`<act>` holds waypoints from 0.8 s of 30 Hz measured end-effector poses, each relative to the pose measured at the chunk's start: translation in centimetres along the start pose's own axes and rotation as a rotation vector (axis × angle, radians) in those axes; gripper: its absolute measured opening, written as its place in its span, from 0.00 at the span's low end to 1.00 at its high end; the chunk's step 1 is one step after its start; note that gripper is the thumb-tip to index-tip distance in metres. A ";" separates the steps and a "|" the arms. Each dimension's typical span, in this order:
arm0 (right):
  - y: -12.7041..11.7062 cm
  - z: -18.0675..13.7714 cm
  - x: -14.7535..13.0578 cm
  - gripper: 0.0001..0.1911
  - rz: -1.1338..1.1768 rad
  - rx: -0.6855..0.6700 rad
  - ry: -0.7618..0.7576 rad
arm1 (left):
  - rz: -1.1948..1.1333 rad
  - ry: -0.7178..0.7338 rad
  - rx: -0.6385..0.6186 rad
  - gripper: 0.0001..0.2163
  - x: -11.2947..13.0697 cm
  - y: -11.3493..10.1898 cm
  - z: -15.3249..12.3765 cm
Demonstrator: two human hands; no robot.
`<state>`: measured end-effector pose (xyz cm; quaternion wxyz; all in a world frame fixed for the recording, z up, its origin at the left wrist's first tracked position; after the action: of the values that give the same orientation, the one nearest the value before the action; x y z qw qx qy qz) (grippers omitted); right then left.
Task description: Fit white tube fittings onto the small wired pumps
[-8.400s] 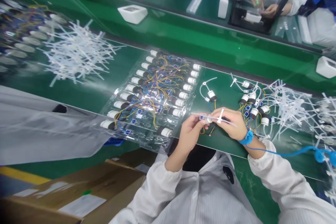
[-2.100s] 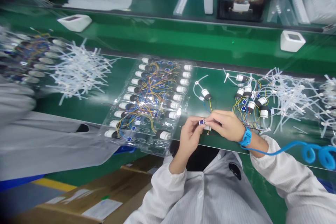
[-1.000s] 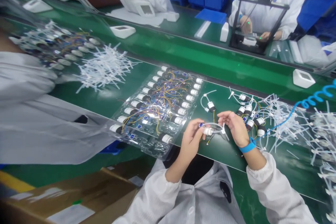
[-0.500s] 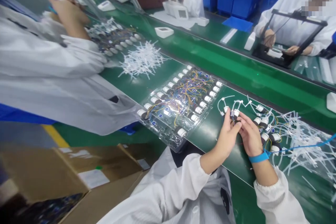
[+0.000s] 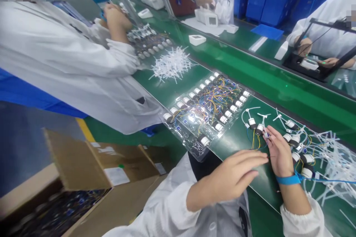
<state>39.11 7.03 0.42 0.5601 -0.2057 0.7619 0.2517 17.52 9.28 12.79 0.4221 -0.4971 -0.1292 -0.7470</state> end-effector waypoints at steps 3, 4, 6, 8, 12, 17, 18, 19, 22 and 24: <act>0.2 -0.2 -0.3 0.21 0.005 0.006 -0.042 | 0.238 -0.028 0.311 0.19 -0.6 -8.6 -0.4; 0.3 -0.3 -0.3 0.21 0.001 0.006 -0.052 | 0.347 -0.043 0.430 0.18 -1.1 -11.7 -0.8; 0.3 -0.4 -0.4 0.20 -0.006 0.012 -0.076 | 0.574 -0.081 0.602 0.19 -2.4 -16.9 -1.5; 0.3 -0.6 -0.6 0.19 -0.013 0.018 -0.111 | 0.723 -0.108 0.631 0.19 -4.1 -20.2 -1.7; 0.3 -0.6 -0.9 0.17 -0.015 0.015 -0.153 | 0.834 -0.143 0.467 0.13 -7.1 -22.1 -0.9; 0.2 -0.5 -0.6 0.16 -0.007 -0.006 -0.143 | 0.850 -0.148 0.418 0.11 -8.2 -22.5 0.2; 0.2 -0.5 -0.6 0.16 -0.006 -0.009 -0.144 | 0.851 -0.144 0.404 0.09 -8.2 -22.4 0.4; 0.2 -0.5 -0.6 0.15 -0.005 -0.010 -0.145 | 0.849 -0.139 0.385 0.08 -8.3 -22.3 0.6; 0.2 -0.5 -0.6 0.15 0.002 -0.006 -0.139 | 0.824 -0.156 0.336 0.06 -8.1 -22.1 1.1; 0.2 -0.5 -0.6 0.15 0.009 -0.001 -0.132 | 0.802 -0.193 0.332 0.06 -7.5 -22.3 1.3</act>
<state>38.80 6.90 1.19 0.6078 -0.1856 0.7242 0.2678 2.51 27.51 12.05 0.7385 -0.5010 -0.0832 -0.4435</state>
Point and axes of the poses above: each hand's wrist, its own z-axis towards the middle knuckle, its own y-axis out of the palm, x = y × z, the point moved 10 cm from there along z, towards the middle knuckle, and after that the axes turned 11 degrees about x, right-handed, at the moved point
